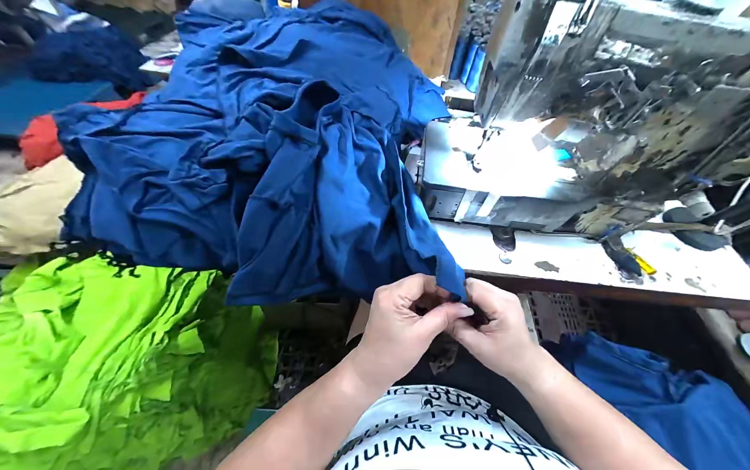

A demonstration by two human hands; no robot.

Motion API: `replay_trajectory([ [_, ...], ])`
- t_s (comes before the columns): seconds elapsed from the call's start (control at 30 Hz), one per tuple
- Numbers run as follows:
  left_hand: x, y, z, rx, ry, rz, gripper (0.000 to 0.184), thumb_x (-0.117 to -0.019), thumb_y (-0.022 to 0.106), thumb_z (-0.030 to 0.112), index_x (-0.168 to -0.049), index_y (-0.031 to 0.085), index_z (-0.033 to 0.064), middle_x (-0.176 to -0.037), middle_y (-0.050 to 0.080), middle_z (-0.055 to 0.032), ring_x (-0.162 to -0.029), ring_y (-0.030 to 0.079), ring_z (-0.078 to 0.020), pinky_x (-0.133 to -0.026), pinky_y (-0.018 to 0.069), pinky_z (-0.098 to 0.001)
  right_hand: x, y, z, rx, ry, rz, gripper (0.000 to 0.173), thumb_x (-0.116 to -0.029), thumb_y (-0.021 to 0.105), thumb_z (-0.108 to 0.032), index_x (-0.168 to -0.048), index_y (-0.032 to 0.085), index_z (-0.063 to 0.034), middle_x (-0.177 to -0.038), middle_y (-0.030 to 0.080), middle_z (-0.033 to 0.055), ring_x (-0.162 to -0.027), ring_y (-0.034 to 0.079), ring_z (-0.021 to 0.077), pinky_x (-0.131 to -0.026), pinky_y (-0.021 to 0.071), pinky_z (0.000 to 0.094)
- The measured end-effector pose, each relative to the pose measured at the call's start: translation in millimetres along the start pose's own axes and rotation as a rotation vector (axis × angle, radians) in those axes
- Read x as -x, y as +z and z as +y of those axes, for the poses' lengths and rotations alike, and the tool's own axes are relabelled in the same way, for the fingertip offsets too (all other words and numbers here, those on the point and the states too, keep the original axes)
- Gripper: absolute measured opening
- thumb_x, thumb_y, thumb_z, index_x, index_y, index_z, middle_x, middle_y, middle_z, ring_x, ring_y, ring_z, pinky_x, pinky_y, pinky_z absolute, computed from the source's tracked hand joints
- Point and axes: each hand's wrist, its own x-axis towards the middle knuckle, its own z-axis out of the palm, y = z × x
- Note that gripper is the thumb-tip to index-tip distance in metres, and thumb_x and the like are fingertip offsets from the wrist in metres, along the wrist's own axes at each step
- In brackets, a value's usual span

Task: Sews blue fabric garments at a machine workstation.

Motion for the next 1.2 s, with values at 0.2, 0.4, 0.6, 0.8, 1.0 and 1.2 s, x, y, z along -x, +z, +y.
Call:
replay_trajectory([
  [0.2,-20.0,-48.6,1.7,-0.259,0.109,-0.006,0.008,-0.0941,0.068,0.007,-0.099,0.073,0.0022,-0.098,0.073,-0.0016,-0.088,0.070,-0.0060,-0.080,0.0613,-0.0237,-9.4,-35.4,-8.7,-0.286,0.277,0.092,0.010,-0.0959,0.064,-0.002,-0.103,0.072,-0.0018,-0.078,0.072,-0.0051,-0.060,0.063,-0.0018,-0.054,0.0554,0.0159],
  [0.4,-37.8,-59.2,39.9,0.411,-0.291,0.014,0.015,-0.1004,0.062,0.010,-0.113,0.067,0.0165,-0.091,0.074,-0.0019,-0.082,0.072,-0.0071,-0.077,0.0614,-0.0256,-41.0,-71.7,-11.8,-0.711,0.329,0.101,0.021,-0.1025,0.058,-0.007,-0.121,0.067,-0.0093,-0.086,0.068,-0.0056,-0.053,0.053,-0.0030,-0.045,0.0461,0.0129],
  [0.6,-51.2,-90.5,61.6,-0.249,0.212,-0.309,0.018,-0.0988,0.070,0.028,-0.112,0.076,0.0168,-0.092,0.067,0.0080,-0.088,0.061,0.0044,-0.077,0.0497,-0.0111,-45.8,-83.5,-10.5,-0.325,-0.055,-0.022,0.021,-0.0993,0.070,-0.026,-0.119,0.075,-0.0199,-0.094,0.063,-0.0091,-0.082,0.055,-0.0079,-0.072,0.0451,0.0067],
  [0.8,-37.0,-82.7,51.6,-0.890,0.618,-0.063,0.022,-0.0994,0.068,0.018,-0.121,0.068,0.0125,-0.077,0.054,-0.0061,-0.068,0.052,-0.0164,-0.064,0.0436,-0.0258,-42.6,-80.8,-12.2,0.174,-0.196,0.049,0.025,-0.0997,0.069,-0.024,-0.123,0.073,-0.0178,-0.082,0.049,0.0020,-0.076,0.047,0.0000,-0.068,0.0373,0.0092],
  [1.0,-35.5,-82.1,23.9,-0.758,0.587,0.037,0.009,-0.1035,0.062,0.021,-0.110,0.066,0.0164,-0.097,0.061,-0.0006,-0.101,0.064,-0.0142,-0.098,0.0531,-0.0353,-49.8,-85.7,-12.6,0.266,-0.162,0.001,0.020,-0.1041,0.061,-0.019,-0.115,0.076,-0.0117,-0.073,0.054,0.0107,-0.068,0.051,0.0098,-0.066,0.0407,0.0164],
  [1.2,-78.8,-42.7,16.5,-0.053,0.244,0.060,0.015,-0.1055,0.057,0.021,-0.113,0.070,0.0219,-0.107,0.070,0.0119,-0.101,0.065,0.0008,-0.092,0.0529,-0.0188,-40.8,-65.6,2.2,0.014,-0.080,-0.020,0.023,-0.1057,0.058,-0.023,-0.101,0.069,-0.0042,-0.076,0.058,0.0041,-0.072,0.055,0.0018,-0.067,0.0453,0.0122],
])
